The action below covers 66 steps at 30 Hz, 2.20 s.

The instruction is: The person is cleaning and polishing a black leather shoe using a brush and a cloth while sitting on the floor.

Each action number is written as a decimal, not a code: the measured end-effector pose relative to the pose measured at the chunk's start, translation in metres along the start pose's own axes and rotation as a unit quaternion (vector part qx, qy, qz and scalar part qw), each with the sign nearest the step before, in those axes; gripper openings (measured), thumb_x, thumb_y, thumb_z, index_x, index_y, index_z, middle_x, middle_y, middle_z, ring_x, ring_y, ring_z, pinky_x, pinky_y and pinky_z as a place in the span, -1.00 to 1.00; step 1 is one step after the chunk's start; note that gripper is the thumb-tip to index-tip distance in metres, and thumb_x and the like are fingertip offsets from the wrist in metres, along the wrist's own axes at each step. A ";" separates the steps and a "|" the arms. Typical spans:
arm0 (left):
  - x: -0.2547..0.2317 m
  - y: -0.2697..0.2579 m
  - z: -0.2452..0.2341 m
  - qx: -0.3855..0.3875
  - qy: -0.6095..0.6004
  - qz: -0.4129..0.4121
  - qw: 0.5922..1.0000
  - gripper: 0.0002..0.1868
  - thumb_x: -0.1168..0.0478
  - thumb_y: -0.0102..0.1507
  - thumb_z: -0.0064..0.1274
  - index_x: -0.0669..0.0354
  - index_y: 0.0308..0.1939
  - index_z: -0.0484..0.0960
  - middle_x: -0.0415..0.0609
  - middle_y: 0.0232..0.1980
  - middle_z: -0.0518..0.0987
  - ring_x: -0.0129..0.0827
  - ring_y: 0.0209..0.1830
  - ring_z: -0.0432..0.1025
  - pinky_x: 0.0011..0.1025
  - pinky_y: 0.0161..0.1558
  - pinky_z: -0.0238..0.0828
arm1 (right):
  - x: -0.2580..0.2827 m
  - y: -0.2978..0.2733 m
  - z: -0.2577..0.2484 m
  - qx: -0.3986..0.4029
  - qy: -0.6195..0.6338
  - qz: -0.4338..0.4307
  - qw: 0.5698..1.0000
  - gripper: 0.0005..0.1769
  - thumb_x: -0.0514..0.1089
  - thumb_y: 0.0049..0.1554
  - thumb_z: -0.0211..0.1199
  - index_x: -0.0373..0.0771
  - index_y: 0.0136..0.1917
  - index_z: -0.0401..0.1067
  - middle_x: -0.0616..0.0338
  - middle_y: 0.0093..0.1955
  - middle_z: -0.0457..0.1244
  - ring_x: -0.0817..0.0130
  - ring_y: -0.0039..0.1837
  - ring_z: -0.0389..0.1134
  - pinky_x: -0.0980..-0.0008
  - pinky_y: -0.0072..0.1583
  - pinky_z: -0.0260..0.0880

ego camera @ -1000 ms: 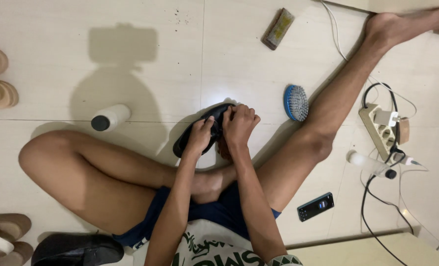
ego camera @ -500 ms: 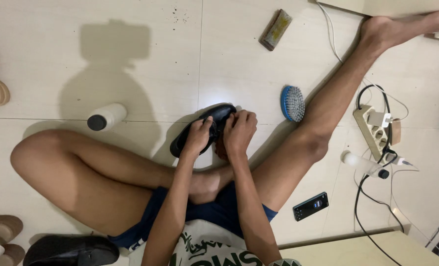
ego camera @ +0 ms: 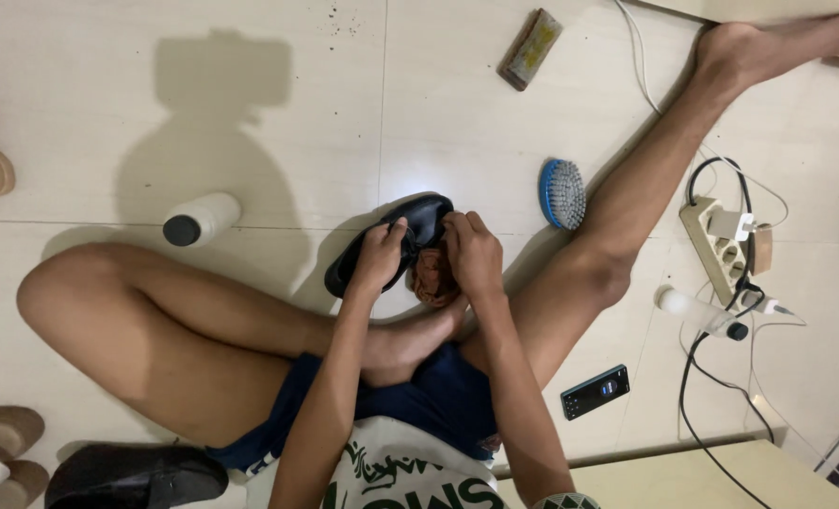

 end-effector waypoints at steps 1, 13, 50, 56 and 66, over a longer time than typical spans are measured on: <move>-0.001 0.000 0.000 0.002 -0.001 -0.003 1.000 -0.54 -0.06 0.41 -0.13 0.14 -0.43 0.60 -0.14 -0.45 0.47 -0.35 -0.34 0.39 -0.35 -0.22 0.33 | -0.001 -0.001 0.002 -0.005 -0.036 -0.025 0.999 -0.94 -0.22 0.25 0.24 -0.06 -0.03 0.48 0.23 -0.30 0.28 0.16 -0.26 0.44 0.25 -0.24 0.49; 0.007 0.003 0.000 0.011 -0.013 -0.013 1.000 -0.53 -0.07 0.44 -0.15 0.16 -0.41 0.58 -0.13 -0.46 0.47 -0.37 -0.41 0.37 -0.37 -0.27 0.30 | -0.008 -0.021 0.016 0.104 -0.004 -0.069 0.992 -0.87 -0.15 0.28 0.12 0.01 -0.01 0.48 0.21 -0.23 0.23 0.03 -0.24 0.41 0.15 -0.21 0.47; 0.005 0.007 0.002 -0.001 -0.126 -0.041 0.991 -0.57 -0.04 0.40 0.01 0.31 -0.22 0.70 -0.03 -0.32 0.55 -0.30 -0.22 0.49 -0.31 -0.11 0.51 | 0.032 -0.019 0.028 0.038 0.186 0.015 0.982 -0.42 -0.37 0.35 -0.05 -0.31 0.61 0.01 -0.24 0.64 -0.03 -0.26 0.61 -0.06 -0.37 0.53 -0.37; 0.020 0.014 0.007 -0.008 -0.131 -0.034 0.991 -0.59 -0.05 0.39 0.03 0.26 -0.24 0.67 -0.07 -0.31 0.52 -0.36 -0.20 0.47 -0.32 -0.10 0.51 | 0.023 -0.039 0.051 -0.026 0.144 0.010 0.989 -0.43 -0.46 0.28 -0.02 -0.22 0.53 0.26 -0.17 0.48 0.20 -0.14 0.50 0.19 -0.04 0.55 0.06; 0.033 0.020 0.007 -0.009 -0.121 -0.014 0.993 -0.63 0.00 0.42 -0.03 0.21 -0.20 0.71 -0.10 -0.27 0.56 -0.36 -0.20 0.47 -0.36 -0.15 0.49 | 0.022 -0.043 0.003 -0.048 0.265 0.103 0.958 -0.50 -0.60 -0.01 0.14 -0.06 -0.04 0.60 0.27 -0.11 0.44 0.27 0.08 0.50 0.28 0.20 0.46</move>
Point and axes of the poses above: each hand's wrist, its own y-axis towards the middle knuckle, its own z-axis out of the palm, x = y × z, the point moved 1 cm from there along y, towards the middle knuckle
